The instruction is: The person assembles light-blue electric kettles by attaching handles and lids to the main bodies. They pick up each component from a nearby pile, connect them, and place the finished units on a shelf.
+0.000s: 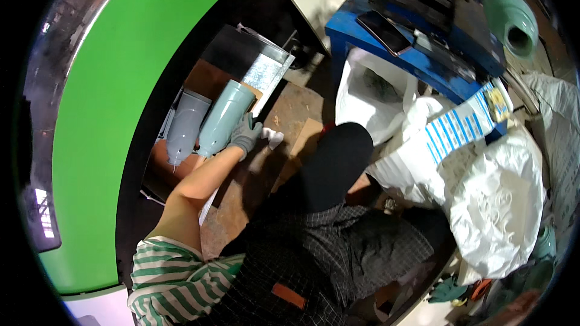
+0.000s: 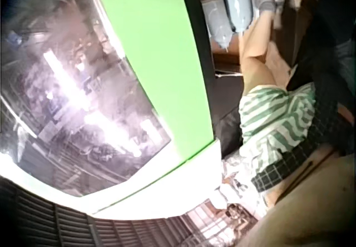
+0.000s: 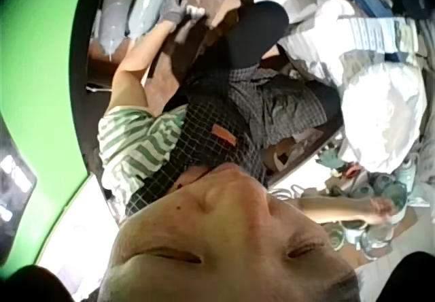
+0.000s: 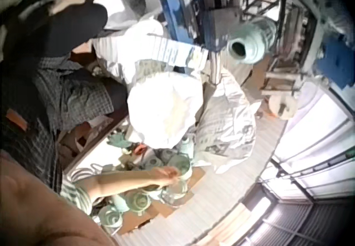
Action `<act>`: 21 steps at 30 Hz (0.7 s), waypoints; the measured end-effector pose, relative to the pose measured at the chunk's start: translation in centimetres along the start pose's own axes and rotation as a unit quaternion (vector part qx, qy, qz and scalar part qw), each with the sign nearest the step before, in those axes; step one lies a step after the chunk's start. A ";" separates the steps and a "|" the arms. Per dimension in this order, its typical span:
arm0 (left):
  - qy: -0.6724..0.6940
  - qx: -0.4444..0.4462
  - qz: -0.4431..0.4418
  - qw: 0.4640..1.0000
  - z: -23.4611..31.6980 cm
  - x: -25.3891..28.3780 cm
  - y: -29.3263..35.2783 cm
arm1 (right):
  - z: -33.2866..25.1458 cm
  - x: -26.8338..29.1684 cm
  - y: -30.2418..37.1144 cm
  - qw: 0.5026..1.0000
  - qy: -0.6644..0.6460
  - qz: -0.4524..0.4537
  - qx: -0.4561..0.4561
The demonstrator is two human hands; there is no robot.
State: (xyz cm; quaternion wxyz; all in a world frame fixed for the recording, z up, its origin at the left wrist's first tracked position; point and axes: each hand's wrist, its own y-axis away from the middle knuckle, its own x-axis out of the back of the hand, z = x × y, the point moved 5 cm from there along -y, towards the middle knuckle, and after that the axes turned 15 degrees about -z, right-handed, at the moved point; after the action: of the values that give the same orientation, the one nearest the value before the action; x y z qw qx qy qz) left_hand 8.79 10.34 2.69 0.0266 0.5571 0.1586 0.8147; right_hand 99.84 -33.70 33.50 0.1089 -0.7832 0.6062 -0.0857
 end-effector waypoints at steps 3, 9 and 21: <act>-0.203 -0.010 0.006 0.979 -4.1 0.7 -7.3 | 5.5 -14.4 13.8 0.964 0.035 -0.260 -0.027; -0.456 -0.011 -0.183 0.871 -4.6 0.9 -16.1 | 3.4 -34.9 40.9 0.602 0.208 -0.734 0.236; -0.161 -0.332 0.134 0.920 11.3 22.1 15.1 | 3.6 -35.2 46.8 0.727 -0.100 -0.679 -0.012</act>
State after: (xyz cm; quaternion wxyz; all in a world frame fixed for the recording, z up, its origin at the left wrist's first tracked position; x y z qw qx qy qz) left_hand 12.79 3.49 30.66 0.1259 0.6558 -0.2034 0.7160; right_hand 48.38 -10.68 17.12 0.0722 -0.9910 -0.1007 -0.0502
